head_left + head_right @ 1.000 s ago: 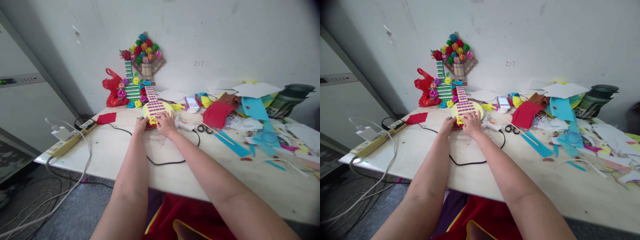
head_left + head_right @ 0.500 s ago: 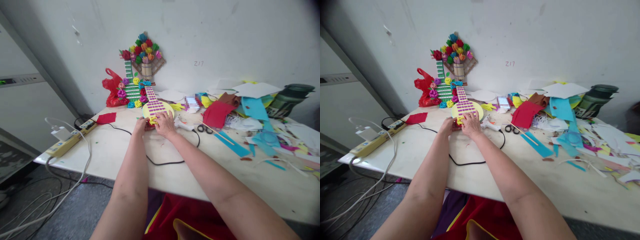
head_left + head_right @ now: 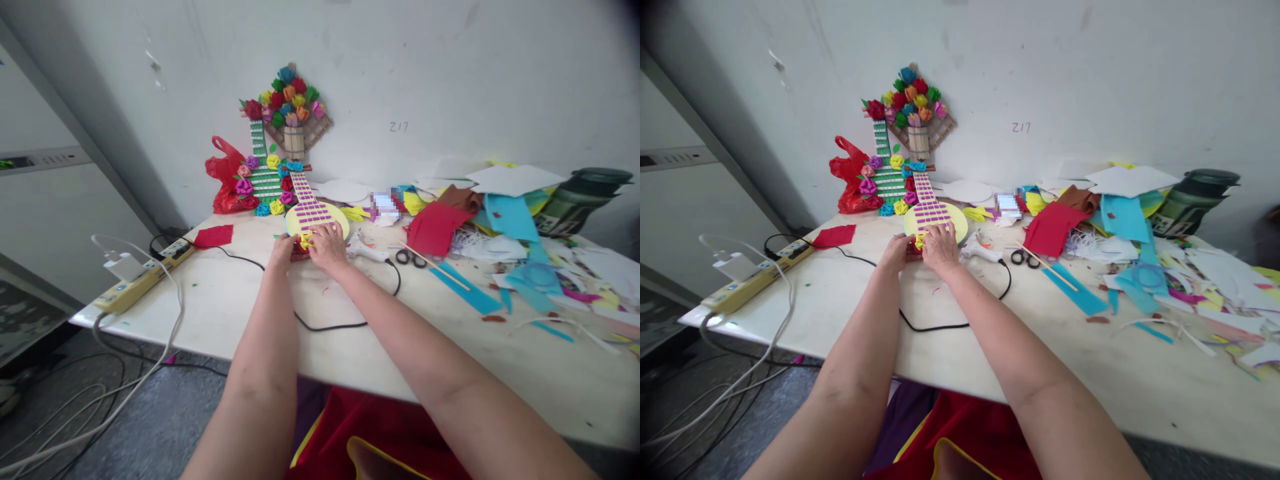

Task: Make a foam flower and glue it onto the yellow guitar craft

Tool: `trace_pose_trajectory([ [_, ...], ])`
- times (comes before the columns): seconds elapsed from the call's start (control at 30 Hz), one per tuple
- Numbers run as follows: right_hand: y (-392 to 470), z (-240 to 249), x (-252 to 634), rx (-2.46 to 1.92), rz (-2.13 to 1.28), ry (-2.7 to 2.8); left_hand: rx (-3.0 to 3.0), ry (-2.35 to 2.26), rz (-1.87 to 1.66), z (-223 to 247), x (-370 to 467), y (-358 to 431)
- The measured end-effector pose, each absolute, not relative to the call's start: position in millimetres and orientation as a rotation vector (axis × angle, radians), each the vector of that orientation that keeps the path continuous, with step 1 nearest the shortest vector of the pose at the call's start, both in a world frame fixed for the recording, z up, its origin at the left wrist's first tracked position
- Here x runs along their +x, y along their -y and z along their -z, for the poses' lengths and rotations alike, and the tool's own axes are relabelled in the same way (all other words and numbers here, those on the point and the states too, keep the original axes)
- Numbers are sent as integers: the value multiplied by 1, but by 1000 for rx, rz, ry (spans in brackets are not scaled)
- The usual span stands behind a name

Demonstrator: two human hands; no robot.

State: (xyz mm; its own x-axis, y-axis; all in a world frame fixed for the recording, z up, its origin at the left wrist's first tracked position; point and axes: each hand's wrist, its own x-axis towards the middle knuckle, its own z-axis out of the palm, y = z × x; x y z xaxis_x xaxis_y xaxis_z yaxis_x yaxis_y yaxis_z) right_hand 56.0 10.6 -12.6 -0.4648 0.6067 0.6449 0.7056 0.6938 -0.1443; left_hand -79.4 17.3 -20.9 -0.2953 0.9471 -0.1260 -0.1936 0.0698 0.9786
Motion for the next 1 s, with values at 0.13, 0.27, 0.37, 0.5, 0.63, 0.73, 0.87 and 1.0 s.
trace_pose_trajectory([
  [0.13,-10,13,56,-987,196,2207,840,-1331,-1446,21,-80,-17],
  [0.27,-9,13,56,-967,203,2201,833,-1332,-1456,21,-79,-17],
  [0.37,-10,13,56,-950,210,2200,838,-1331,-1458,21,-79,-17],
  [0.5,-13,14,55,-932,220,2195,844,-1342,-1452,20,-78,-16],
  [0.63,-16,16,53,-933,251,2188,841,-1357,-1450,19,-78,-16],
  [0.73,-17,17,52,-933,287,2192,830,-1358,-1452,20,-78,-17],
  [0.87,-20,20,52,-944,309,2191,832,-1347,-1455,22,-80,-18],
  [1.0,-23,20,53,-944,251,2196,836,-1349,-1450,21,-79,-18],
])
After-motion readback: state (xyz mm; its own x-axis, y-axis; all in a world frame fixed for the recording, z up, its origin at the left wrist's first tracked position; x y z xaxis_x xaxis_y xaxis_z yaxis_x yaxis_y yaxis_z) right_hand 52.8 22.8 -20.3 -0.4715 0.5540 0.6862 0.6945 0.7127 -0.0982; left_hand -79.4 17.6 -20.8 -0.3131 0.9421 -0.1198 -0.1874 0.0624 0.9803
